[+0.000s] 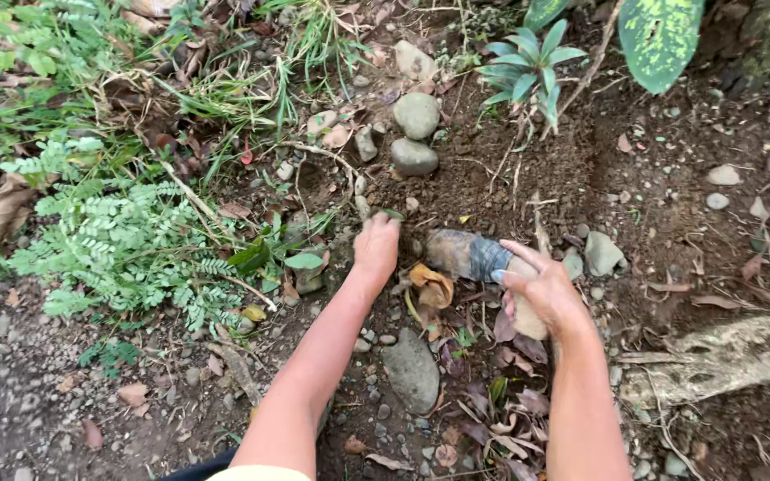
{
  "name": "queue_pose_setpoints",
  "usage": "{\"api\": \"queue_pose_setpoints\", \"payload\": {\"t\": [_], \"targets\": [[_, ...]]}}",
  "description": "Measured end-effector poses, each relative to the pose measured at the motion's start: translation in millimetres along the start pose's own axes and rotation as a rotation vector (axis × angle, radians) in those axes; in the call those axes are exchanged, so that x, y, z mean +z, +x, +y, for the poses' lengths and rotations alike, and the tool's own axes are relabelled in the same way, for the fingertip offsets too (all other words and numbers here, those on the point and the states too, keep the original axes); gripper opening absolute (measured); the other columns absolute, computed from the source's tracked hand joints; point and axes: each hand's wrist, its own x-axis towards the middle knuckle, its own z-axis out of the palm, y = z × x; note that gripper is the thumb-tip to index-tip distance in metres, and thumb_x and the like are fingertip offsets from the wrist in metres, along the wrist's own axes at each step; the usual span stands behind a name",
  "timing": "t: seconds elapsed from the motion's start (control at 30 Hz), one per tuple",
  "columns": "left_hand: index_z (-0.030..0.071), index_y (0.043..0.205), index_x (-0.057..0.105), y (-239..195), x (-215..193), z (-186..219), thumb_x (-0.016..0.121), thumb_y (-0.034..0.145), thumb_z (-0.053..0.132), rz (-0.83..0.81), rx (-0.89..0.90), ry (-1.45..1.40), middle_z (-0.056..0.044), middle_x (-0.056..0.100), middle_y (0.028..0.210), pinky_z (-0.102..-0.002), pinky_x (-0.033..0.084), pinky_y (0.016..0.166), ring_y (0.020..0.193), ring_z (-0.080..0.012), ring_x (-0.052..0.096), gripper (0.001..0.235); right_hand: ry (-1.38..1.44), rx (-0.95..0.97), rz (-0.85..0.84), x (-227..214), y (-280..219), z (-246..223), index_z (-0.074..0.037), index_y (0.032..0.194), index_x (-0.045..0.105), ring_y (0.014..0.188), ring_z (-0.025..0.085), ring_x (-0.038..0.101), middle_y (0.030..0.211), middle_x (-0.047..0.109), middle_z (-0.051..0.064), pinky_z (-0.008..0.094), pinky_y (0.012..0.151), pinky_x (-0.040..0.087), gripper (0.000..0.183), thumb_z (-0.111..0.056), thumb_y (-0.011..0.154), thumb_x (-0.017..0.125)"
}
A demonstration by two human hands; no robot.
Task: The person uses a small hand hoe to dig and loosen soil around plants in a garden bed. They repeatedly scrape and turn the earth near rocks and plant bases, clearing debris and preparing the ground.
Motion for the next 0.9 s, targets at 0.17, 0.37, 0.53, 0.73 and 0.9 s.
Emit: {"api": "queue_pose_setpoints", "payload": {"t": [0.17, 0.37, 0.53, 0.73, 0.9], "targets": [[0.01, 0.133, 0.057, 17, 12, 24, 0.071, 0.073, 0.011, 0.005, 0.048, 0.097, -0.015, 0.06, 0.121, -0.05, 0.057, 0.08, 0.105, -0.0383, 0.062, 0.061, -0.166, -0.042, 0.054, -55, -10, 6, -0.023, 0.139, 0.065, 0.052, 0.016, 0.058, 0.071, 0.067, 0.009, 0.031, 0.048, 0.051, 0.063, -0.002, 0.08, 0.072], [-0.002, 0.146, 0.044, 22, 42, 28, 0.072, 0.074, 0.002, -0.16, -0.064, 0.169, -0.019, 0.066, 0.115, -0.04, 0.059, 0.083, 0.106, -0.0328, 0.065, 0.077, 0.011, -0.024, 0.114, -6, -15, -36, -0.018, 0.143, 0.065, 0.053, 0.016, 0.059, 0.074, 0.064, 0.009, 0.03, 0.044, 0.051, 0.056, -0.003, 0.089, 0.065], [0.001, 0.108, 0.071, 19, 49, 13, 0.067, 0.081, -0.001, -0.164, -0.13, 0.162, -0.03, 0.067, 0.116, -0.043, 0.061, 0.083, 0.103, -0.0373, 0.071, 0.027, 0.162, 0.049, 0.113, 39, 22, 10, -0.026, 0.145, 0.054, 0.05, 0.019, 0.063, 0.076, 0.071, 0.017, 0.033, 0.046, 0.059, 0.067, 0.001, 0.084, 0.065], [-0.003, 0.106, 0.069, 13, 28, -25, 0.062, 0.087, -0.003, -0.155, -0.272, 0.036, -0.023, 0.072, 0.101, -0.049, 0.059, 0.08, 0.097, -0.0396, 0.071, 0.02, 0.013, -0.15, 0.203, -44, 6, -14, -0.026, 0.137, 0.066, 0.053, 0.014, 0.059, 0.081, 0.072, 0.008, 0.031, 0.045, 0.053, 0.061, -0.003, 0.081, 0.072], [0.002, 0.095, 0.073, 16, 19, -7, 0.064, 0.081, -0.002, -0.16, -0.154, -0.006, -0.018, 0.067, 0.109, -0.045, 0.058, 0.088, 0.103, -0.0368, 0.068, 0.017, -0.031, 0.027, 0.107, 6, 6, -28, -0.026, 0.141, 0.062, 0.053, 0.015, 0.059, 0.077, 0.07, 0.009, 0.031, 0.048, 0.054, 0.061, -0.003, 0.085, 0.07]]}}
